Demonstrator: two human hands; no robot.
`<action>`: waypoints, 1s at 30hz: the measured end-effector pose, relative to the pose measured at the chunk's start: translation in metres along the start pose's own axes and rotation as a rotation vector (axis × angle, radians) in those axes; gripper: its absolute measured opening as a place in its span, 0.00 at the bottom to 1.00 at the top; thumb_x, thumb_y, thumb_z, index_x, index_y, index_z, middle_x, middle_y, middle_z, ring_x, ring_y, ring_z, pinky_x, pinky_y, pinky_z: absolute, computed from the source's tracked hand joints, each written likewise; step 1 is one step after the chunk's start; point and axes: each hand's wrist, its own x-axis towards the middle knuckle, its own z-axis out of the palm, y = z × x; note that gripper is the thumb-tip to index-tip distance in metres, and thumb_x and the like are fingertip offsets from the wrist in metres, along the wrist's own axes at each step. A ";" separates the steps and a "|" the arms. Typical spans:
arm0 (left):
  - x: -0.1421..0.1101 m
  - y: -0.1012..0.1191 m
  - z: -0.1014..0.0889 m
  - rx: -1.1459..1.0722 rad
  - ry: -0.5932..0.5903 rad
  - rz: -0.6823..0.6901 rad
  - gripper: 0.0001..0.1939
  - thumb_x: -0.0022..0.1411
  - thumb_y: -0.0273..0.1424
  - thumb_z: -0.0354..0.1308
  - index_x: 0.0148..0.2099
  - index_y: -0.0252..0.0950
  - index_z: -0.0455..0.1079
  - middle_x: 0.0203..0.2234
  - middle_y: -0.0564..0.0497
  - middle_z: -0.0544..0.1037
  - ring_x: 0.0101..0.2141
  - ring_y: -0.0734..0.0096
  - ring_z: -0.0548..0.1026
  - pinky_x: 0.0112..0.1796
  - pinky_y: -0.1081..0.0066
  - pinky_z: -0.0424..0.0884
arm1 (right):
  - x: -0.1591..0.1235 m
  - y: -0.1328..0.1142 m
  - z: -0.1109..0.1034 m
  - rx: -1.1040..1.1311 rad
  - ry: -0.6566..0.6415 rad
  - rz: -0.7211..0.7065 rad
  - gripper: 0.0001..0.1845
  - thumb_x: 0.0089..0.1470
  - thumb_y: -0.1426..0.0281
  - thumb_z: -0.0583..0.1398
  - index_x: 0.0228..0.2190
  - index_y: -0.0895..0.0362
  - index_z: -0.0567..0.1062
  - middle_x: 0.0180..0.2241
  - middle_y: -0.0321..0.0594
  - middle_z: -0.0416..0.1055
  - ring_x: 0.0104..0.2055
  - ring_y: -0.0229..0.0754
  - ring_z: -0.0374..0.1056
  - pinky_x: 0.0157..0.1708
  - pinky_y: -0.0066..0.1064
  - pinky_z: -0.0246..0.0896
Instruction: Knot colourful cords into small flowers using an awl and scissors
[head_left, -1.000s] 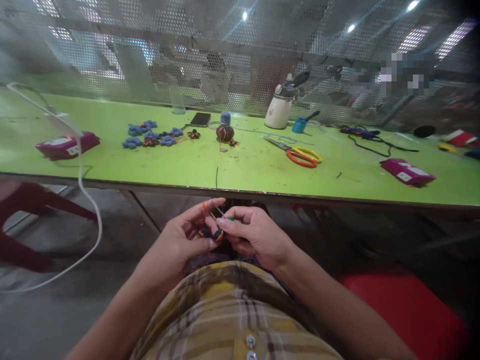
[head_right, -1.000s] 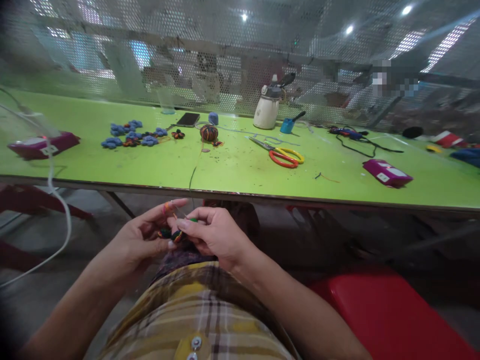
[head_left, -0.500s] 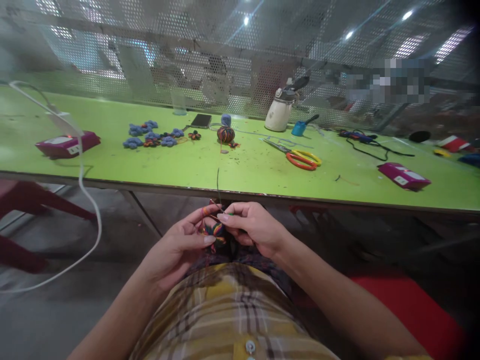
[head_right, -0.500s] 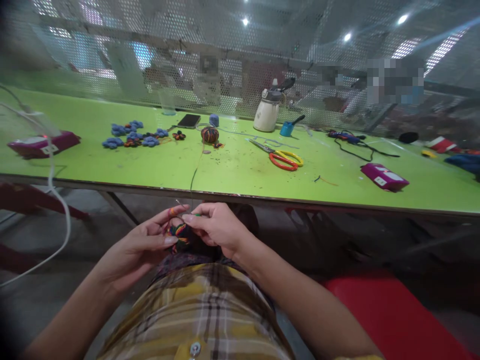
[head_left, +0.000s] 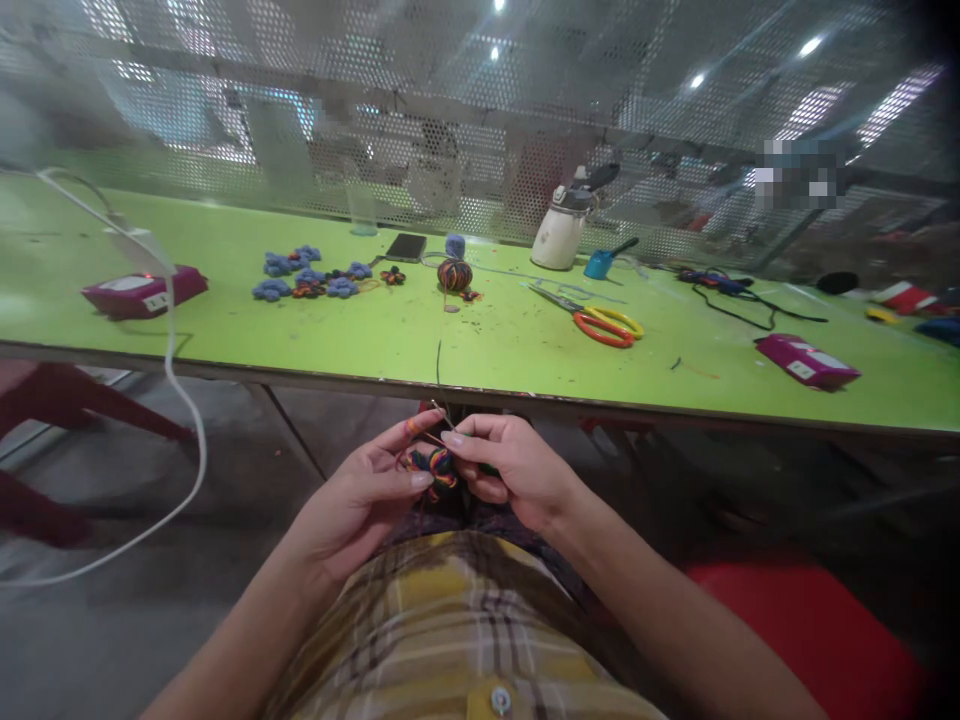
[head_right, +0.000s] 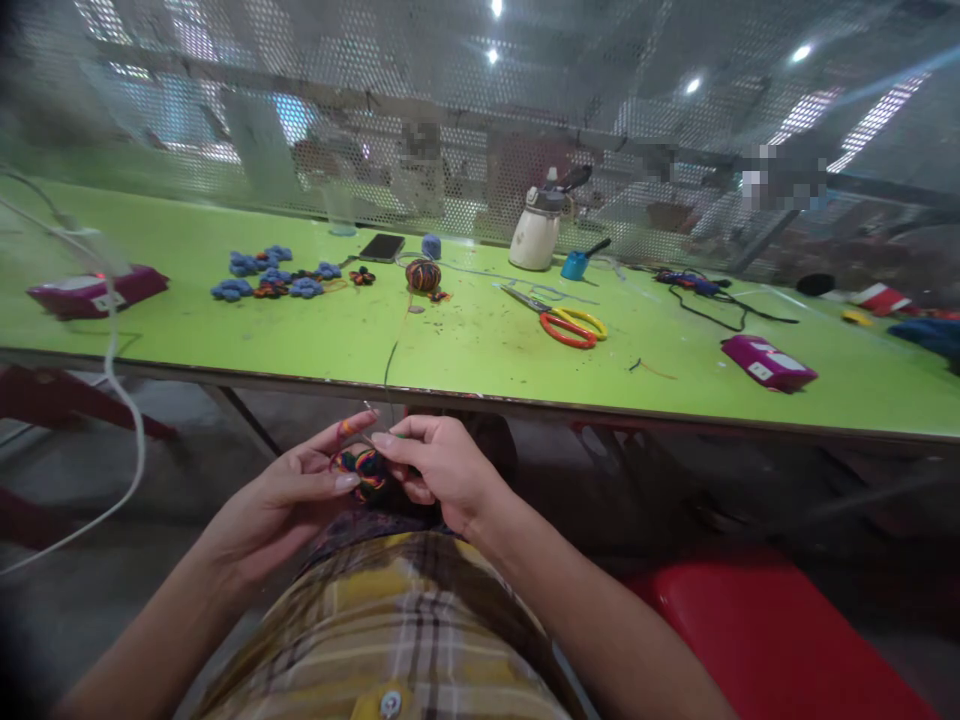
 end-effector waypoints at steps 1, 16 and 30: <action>0.000 0.000 0.000 0.005 0.008 -0.004 0.30 0.48 0.17 0.61 0.55 0.37 0.67 0.36 0.46 0.80 0.36 0.66 0.78 0.41 0.68 0.71 | 0.000 -0.001 -0.001 -0.011 -0.002 0.002 0.17 0.42 0.61 0.66 0.22 0.60 0.67 0.13 0.26 0.58 0.11 0.23 0.44 0.11 0.19 0.32; 0.002 0.003 0.009 0.036 0.053 -0.020 0.30 0.50 0.19 0.62 0.56 0.37 0.65 0.32 0.48 0.78 0.33 0.68 0.77 0.38 0.70 0.70 | 0.008 -0.001 -0.008 0.024 0.000 -0.001 0.19 0.40 0.61 0.68 0.22 0.60 0.66 0.14 0.27 0.61 0.10 0.23 0.47 0.10 0.19 0.32; -0.002 0.007 0.032 0.435 0.201 0.286 0.29 0.45 0.22 0.67 0.52 0.37 0.69 0.39 0.51 0.78 0.40 0.70 0.74 0.41 0.75 0.68 | 0.009 -0.009 -0.006 -0.026 0.093 -0.127 0.18 0.40 0.61 0.67 0.22 0.60 0.67 0.14 0.27 0.61 0.09 0.24 0.48 0.09 0.19 0.35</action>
